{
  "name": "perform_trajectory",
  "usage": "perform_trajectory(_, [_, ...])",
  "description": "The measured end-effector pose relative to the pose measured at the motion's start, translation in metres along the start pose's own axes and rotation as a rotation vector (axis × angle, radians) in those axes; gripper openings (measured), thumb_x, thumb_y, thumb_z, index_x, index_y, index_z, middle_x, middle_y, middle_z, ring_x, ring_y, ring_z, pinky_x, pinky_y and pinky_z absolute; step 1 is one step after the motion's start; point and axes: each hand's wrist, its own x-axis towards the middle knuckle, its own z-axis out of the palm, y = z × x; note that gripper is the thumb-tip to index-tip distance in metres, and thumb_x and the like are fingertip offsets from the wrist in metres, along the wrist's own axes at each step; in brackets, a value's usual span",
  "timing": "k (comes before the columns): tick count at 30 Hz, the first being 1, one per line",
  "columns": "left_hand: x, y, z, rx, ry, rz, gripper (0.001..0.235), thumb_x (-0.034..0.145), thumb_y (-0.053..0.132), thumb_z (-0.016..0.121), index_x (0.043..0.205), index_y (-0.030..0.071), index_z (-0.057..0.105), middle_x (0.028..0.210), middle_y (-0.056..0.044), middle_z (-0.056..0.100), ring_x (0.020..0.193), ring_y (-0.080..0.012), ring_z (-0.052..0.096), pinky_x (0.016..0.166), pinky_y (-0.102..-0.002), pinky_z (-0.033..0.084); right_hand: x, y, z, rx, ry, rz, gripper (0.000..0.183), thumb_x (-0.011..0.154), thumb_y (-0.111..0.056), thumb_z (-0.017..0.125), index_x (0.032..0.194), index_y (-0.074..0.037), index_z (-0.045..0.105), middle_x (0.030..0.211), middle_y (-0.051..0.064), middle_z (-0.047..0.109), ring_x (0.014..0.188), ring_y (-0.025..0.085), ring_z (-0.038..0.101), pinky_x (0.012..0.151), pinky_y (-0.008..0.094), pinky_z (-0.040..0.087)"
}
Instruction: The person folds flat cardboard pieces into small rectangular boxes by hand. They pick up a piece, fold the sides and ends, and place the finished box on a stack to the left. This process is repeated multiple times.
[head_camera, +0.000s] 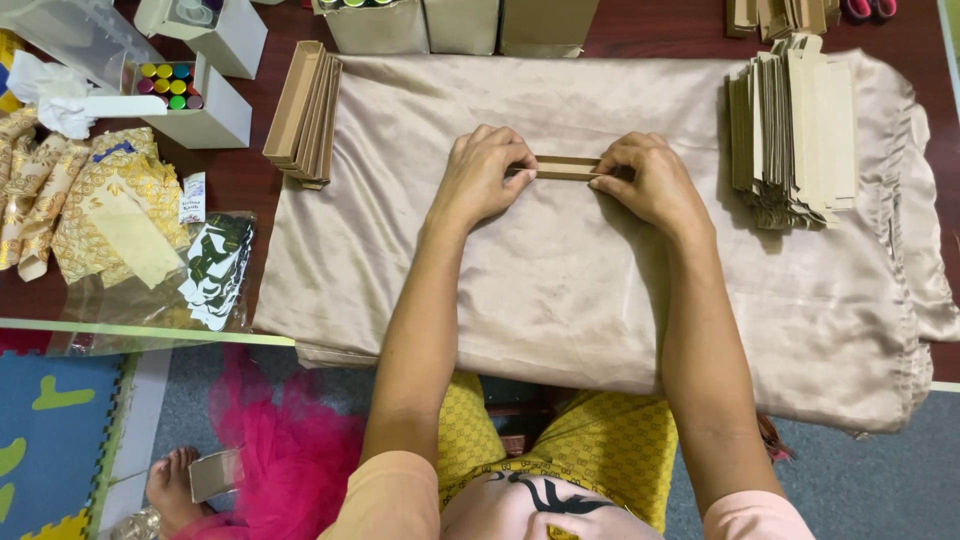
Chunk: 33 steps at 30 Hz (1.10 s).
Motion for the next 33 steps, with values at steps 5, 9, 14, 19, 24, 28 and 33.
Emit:
perform_trajectory(5, [0.001,0.002,0.006,0.028,0.001,0.011,0.009,0.086,0.03,0.075,0.094,0.027,0.073,0.107,0.005,0.067,0.116,-0.0204,0.057,0.107,-0.047,0.038,0.0,-0.001,0.008,0.037,-0.01,-0.004,0.011,0.085,-0.015,0.082,0.093,-0.01,0.078,0.103,0.013,0.072,0.1,0.037,0.067,0.087,0.047,0.054])
perform_trajectory(9, [0.005,-0.004,0.019,0.055,-0.012,0.009,0.008,0.088,0.03,0.072,0.096,0.028,0.072,0.108,0.006,0.066,0.119,-0.0192,0.055,0.115,-0.055,0.029,0.003,-0.011,0.011,0.015,-0.059,0.025,0.013,0.084,-0.018,0.083,0.096,-0.012,0.079,0.103,0.012,0.072,0.094,0.034,0.069,0.082,0.043,0.056])
perform_trajectory(14, [0.002,-0.004,0.015,0.086,0.02,-0.012,0.008,0.088,0.028,0.072,0.096,0.028,0.071,0.113,0.005,0.066,0.126,-0.0212,0.051,0.117,-0.067,0.016,0.002,-0.025,0.006,0.085,-0.131,0.025,0.022,0.078,-0.017,0.087,0.099,-0.01,0.08,0.102,0.014,0.073,0.09,0.034,0.071,0.08,0.044,0.056])
perform_trajectory(19, [-0.003,0.015,-0.002,0.102,0.05,-0.007,0.012,0.087,0.02,0.069,0.097,0.025,0.075,0.145,-0.003,0.052,0.145,-0.0351,0.032,0.117,-0.073,0.003,-0.001,-0.033,0.01,0.203,-0.258,0.072,0.028,0.078,-0.014,0.088,0.104,-0.011,0.081,0.102,0.004,0.069,0.09,0.017,0.067,0.086,0.026,0.051])
perform_trajectory(24, [0.002,0.005,0.016,0.064,0.058,-0.027,0.016,0.091,0.027,0.061,0.099,0.028,0.075,0.096,-0.005,0.058,0.098,-0.0295,0.065,0.092,-0.048,0.048,0.001,-0.058,0.026,0.157,-0.182,-0.071,0.018,0.078,-0.02,0.087,0.09,-0.008,0.08,0.09,0.015,0.072,0.076,0.033,0.072,0.068,0.043,0.057])
perform_trajectory(28, [0.003,0.012,0.015,0.032,0.049,-0.036,0.024,0.095,0.035,0.053,0.099,0.024,0.074,0.094,-0.009,0.065,0.094,-0.0329,0.069,0.086,-0.048,0.051,0.001,-0.061,0.03,0.192,-0.205,-0.028,0.023,0.077,-0.018,0.086,0.096,-0.009,0.075,0.088,0.013,0.071,0.08,0.035,0.073,0.071,0.047,0.057])
perform_trajectory(33, [0.001,0.025,-0.001,-0.055,0.007,-0.089,0.027,0.089,0.038,0.064,0.099,0.015,0.075,0.094,-0.019,0.067,0.095,-0.0448,0.069,0.083,-0.056,0.054,0.001,-0.048,0.026,0.28,-0.236,0.144,0.036,0.078,-0.015,0.08,0.101,-0.015,0.052,0.084,0.006,0.075,0.077,0.028,0.073,0.07,0.04,0.054])
